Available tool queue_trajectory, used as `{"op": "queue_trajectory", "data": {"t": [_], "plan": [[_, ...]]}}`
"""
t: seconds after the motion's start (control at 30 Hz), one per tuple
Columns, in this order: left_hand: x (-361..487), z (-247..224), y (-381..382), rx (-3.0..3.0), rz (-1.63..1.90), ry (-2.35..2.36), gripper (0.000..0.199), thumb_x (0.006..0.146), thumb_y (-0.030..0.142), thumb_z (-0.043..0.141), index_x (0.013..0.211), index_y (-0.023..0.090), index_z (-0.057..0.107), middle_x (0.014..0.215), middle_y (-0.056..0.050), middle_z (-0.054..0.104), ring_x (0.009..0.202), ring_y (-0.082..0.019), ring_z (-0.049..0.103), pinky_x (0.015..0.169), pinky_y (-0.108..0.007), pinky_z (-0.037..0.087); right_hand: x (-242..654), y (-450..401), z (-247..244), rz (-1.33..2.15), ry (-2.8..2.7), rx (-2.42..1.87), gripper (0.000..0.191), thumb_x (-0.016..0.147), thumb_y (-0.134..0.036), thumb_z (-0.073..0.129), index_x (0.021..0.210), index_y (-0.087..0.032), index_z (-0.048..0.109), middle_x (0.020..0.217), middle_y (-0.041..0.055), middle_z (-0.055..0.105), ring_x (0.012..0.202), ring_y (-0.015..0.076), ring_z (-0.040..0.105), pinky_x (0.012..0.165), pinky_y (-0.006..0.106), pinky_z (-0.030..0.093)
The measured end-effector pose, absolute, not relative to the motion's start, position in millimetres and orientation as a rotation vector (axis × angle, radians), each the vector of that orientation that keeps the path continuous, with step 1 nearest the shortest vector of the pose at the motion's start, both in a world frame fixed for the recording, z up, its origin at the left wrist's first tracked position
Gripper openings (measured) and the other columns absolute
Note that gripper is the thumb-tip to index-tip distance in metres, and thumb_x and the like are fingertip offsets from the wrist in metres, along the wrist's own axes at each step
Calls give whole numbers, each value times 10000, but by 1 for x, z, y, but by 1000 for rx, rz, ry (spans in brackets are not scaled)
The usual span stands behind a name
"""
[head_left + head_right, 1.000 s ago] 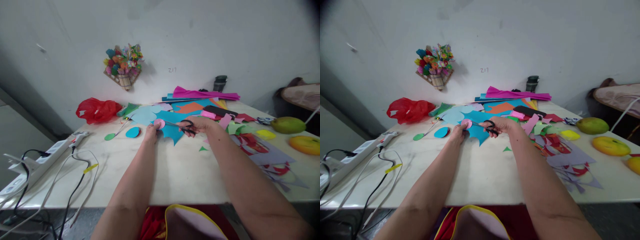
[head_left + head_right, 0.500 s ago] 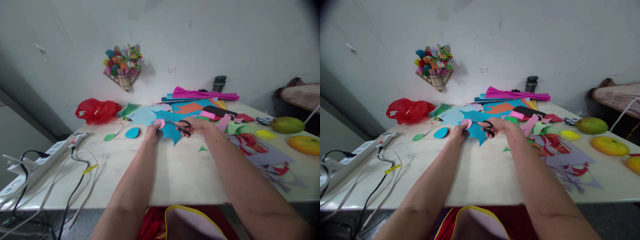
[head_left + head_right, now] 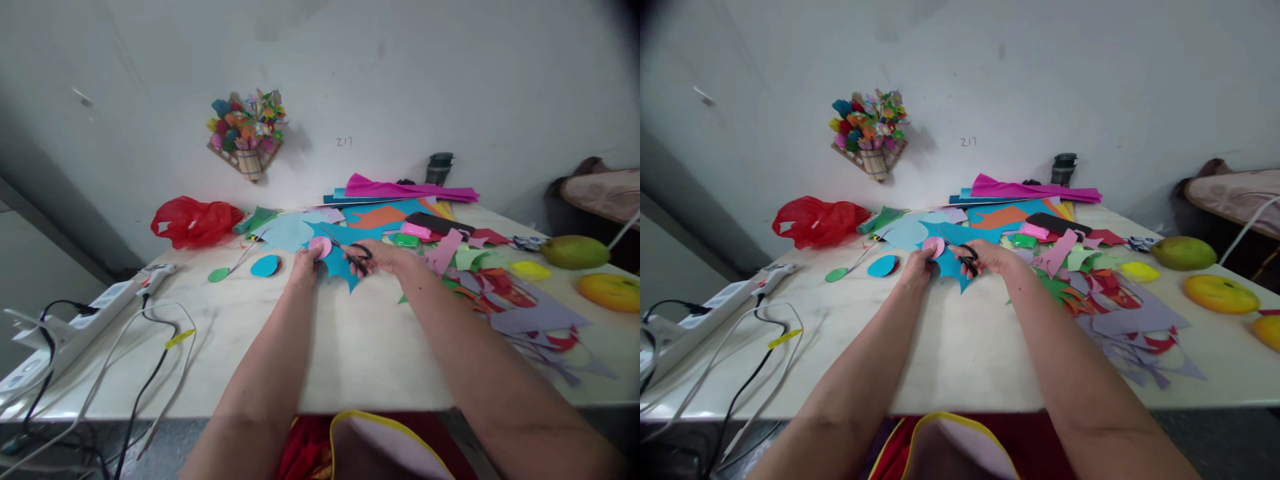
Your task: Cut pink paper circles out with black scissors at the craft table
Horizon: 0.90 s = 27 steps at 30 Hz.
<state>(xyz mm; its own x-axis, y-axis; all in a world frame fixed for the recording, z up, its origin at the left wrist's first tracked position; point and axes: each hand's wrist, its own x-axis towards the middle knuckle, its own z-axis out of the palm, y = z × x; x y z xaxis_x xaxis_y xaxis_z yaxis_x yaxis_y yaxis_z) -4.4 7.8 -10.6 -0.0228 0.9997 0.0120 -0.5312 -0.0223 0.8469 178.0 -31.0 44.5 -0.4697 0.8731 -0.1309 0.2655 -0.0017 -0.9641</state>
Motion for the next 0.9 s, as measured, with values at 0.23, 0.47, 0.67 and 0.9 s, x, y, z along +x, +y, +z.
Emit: {"op": "queue_trajectory", "data": {"t": [0.23, 0.47, 0.67, 0.9], "plan": [[-4, -10, 8, 773, 1486, 834, 301, 567, 183, 787, 672, 176, 505, 568, 17, 570, 508, -123, 562, 498, -250, 443, 171, -25, 32, 1436, -1735, -1119, 449, 803, -584, 569, 850, -138, 575, 599, 55, 648, 434, 122, 581, 318, 189, 319], [-3, -9, 5, 835, 1495, 769, 299, 540, 198, 799, 640, 163, 519, 561, -4, 588, 521, -128, 566, 507, -245, 456, 174, -20, 23, 1419, -1712, -1089, 472, 798, -596, 570, 878, -132, 606, 589, 51, 642, 426, 118, 580, 313, 187, 316], [-3, -7, 5, 816, 1504, 812, 294, 549, 200, 796, 647, 156, 523, 579, -10, 592, 535, -133, 573, 554, -274, 470, 170, -21, 22, 1369, -1705, -1108, 410, 813, -543, 582, 844, -134, 602, 575, 50, 642, 415, 116, 570, 305, 195, 307], [-4, -9, 8, 854, 1534, 871, 282, 540, 215, 792, 620, 146, 531, 582, -14, 578, 554, -133, 562, 575, -275, 451, 164, -24, 23, 1318, -1687, -1127, 270, 812, -388, 620, 717, -145, 549, 528, 23, 621, 364, 93, 534, 290, 182, 283]]}}
